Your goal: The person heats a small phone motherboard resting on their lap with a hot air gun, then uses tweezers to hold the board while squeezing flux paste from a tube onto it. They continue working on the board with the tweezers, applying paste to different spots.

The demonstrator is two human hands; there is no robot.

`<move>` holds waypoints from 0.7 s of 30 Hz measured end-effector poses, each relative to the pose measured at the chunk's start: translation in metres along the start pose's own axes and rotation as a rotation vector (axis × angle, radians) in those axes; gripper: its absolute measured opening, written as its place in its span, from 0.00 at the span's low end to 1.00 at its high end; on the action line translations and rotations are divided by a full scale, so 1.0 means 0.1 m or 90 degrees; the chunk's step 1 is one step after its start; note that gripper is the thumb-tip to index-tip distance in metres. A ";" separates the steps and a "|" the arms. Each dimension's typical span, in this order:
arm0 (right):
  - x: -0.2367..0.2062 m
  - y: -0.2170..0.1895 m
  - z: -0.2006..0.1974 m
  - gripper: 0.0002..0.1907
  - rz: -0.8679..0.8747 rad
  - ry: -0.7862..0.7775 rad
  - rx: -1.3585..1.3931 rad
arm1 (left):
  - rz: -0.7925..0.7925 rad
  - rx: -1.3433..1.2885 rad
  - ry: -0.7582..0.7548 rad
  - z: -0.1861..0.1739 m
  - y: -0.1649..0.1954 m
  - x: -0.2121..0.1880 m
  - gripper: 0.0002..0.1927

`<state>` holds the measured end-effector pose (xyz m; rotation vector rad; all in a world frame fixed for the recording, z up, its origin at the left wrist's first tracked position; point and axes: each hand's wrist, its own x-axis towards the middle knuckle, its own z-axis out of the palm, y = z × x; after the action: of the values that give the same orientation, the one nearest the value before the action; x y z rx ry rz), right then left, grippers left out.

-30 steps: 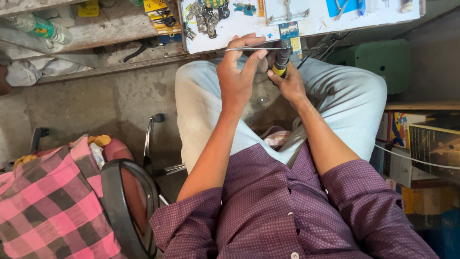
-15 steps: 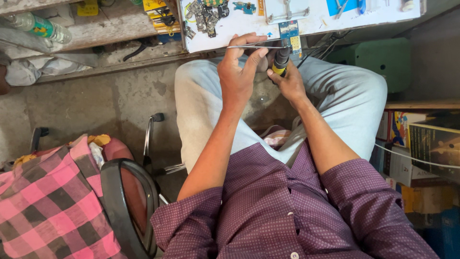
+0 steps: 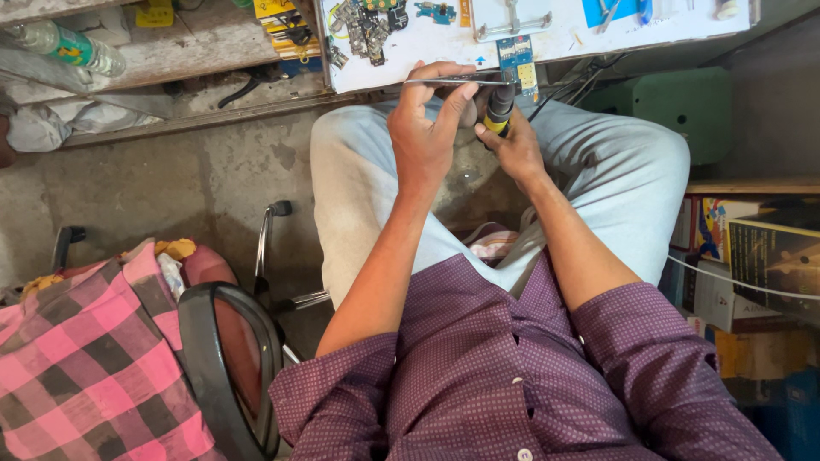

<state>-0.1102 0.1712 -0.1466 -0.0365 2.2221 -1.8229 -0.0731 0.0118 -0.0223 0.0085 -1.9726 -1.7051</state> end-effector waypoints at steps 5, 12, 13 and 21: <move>0.00 0.00 -0.01 0.17 -0.015 -0.004 -0.012 | 0.008 -0.005 0.005 0.01 -0.01 0.00 0.10; 0.00 0.02 -0.02 0.15 0.008 -0.009 0.013 | 0.003 -0.004 0.003 0.00 0.01 0.01 0.09; 0.00 0.02 -0.01 0.15 0.013 -0.009 0.021 | 0.001 -0.002 0.003 0.01 0.02 0.01 0.09; 0.00 0.03 -0.01 0.16 0.002 0.002 0.002 | -0.012 -0.024 -0.002 0.01 0.02 0.01 0.10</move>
<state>-0.1101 0.1730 -0.1495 -0.0286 2.2202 -1.8260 -0.0733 0.0129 -0.0204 0.0108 -1.9482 -1.7554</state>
